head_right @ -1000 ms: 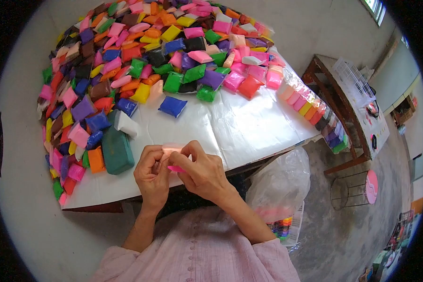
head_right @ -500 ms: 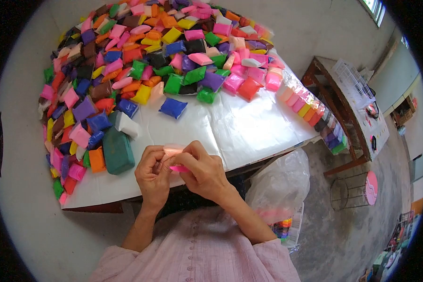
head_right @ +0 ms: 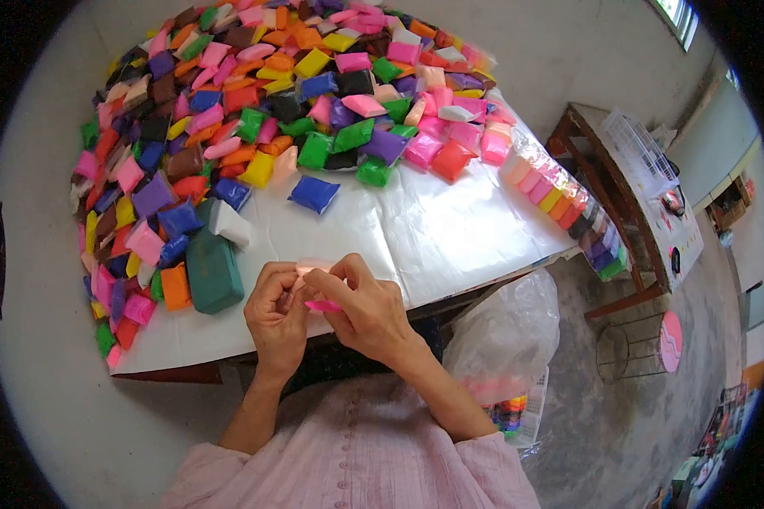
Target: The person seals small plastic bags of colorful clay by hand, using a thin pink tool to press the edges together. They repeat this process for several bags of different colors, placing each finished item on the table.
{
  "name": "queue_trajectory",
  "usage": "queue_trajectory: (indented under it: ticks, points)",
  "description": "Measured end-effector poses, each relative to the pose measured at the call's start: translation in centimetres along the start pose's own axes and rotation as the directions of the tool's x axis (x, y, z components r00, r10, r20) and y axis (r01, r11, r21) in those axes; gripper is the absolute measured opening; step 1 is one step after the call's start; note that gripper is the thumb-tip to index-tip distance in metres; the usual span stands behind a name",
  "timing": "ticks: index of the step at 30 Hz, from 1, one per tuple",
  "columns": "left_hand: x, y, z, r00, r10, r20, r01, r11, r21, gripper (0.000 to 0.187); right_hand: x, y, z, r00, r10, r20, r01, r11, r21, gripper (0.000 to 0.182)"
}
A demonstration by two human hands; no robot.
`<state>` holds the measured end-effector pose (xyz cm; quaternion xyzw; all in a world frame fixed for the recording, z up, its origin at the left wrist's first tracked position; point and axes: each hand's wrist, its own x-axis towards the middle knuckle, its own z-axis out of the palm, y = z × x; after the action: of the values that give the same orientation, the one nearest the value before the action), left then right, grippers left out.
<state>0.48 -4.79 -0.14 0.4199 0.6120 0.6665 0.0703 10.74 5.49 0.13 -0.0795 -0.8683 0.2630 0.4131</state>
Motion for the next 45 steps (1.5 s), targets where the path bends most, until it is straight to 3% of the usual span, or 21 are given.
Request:
queue_trajectory:
  ticks: [6,10,13,19,22,25,26,30,32,34,37,38,41,44,45]
  points:
    - [0.0,0.1,-0.1,0.999,0.042,0.026,-0.044,0.995,0.094,0.013,-0.1,0.4,-0.6,0.999,-0.009,0.034,0.01,0.999,-0.041,0.031]
    - [0.1,-0.1,0.0,1.0,0.007,0.001,-0.007,1.0,0.004,0.012,-0.2,0.6,-0.6,0.999,0.048,-0.023,-0.047,0.999,0.012,0.033]
    - [0.0,0.1,0.0,1.0,-0.001,-0.002,0.001,1.0,0.005,0.012,0.1,0.0,-0.7,1.0,-0.005,0.008,0.005,1.0,-0.023,0.033]
    - [0.0,0.2,-0.2,1.0,-0.012,-0.02,0.011,1.0,-0.007,0.012,-0.6,1.3,-0.7,0.992,-0.032,0.119,0.064,0.961,-0.27,0.033]
    - [0.0,0.3,-0.1,0.999,-0.035,-0.02,0.034,0.997,-0.064,0.013,-0.2,0.8,-1.5,0.999,0.046,0.001,-0.044,0.955,-0.292,0.033]
    - [0.1,0.0,-0.2,0.998,-0.067,-0.005,0.066,0.99,-0.122,0.014,0.6,1.1,-1.4,0.981,0.192,-0.04,-0.191,0.889,-0.415,0.035]
    - [0.2,0.1,-0.3,0.996,-0.094,0.006,0.094,0.986,-0.135,0.015,0.6,1.0,-1.6,0.97,0.244,0.019,-0.214,0.882,-0.42,0.038]
    - [0.2,0.3,-0.4,0.982,-0.184,0.039,0.188,0.972,-0.142,0.018,1.5,1.3,-2.2,0.995,-0.051,-0.081,0.007,0.881,-0.472,0.04]
    - [0.3,0.4,-0.4,0.969,-0.233,0.078,0.244,0.948,-0.202,0.021,1.6,1.0,-2.1,0.985,0.052,-0.165,-0.075,0.988,-0.135,0.037]
    - [0.2,0.6,-0.3,0.963,-0.242,0.121,0.265,0.934,-0.24,0.023,2.5,-0.3,-2.2,0.97,0.173,-0.172,-0.146,0.977,0.157,0.025]
    - [0.4,0.6,-0.4,0.964,-0.203,0.172,0.243,0.933,-0.264,0.03,2.8,-0.4,-1.1,0.966,0.26,0.001,-0.253,0.94,0.228,0.015]
    - [0.3,0.4,-0.6,0.964,-0.201,0.173,0.243,0.931,-0.271,0.032,3.0,-0.3,-0.7,0.958,0.282,-0.059,-0.256,0.927,0.275,0.016]
    - [0.2,0.3,-0.9,0.958,-0.222,0.182,0.269,0.914,-0.303,0.038,3.0,0.4,0.6,0.895,0.445,-0.036,-0.376,0.795,0.476,0.014]
    - [0.4,0.5,-0.8,0.954,-0.236,0.187,0.289,0.893,-0.344,0.042,3.3,0.3,1.2,0.867,0.495,-0.047,-0.401,0.752,0.523,0.013]
    - [0.5,0.6,-0.8,0.952,-0.241,0.19,0.295,0.886,-0.356,0.043,3.4,0.0,1.4,0.875,0.472,-0.114,-0.372,0.803,0.466,0.014]
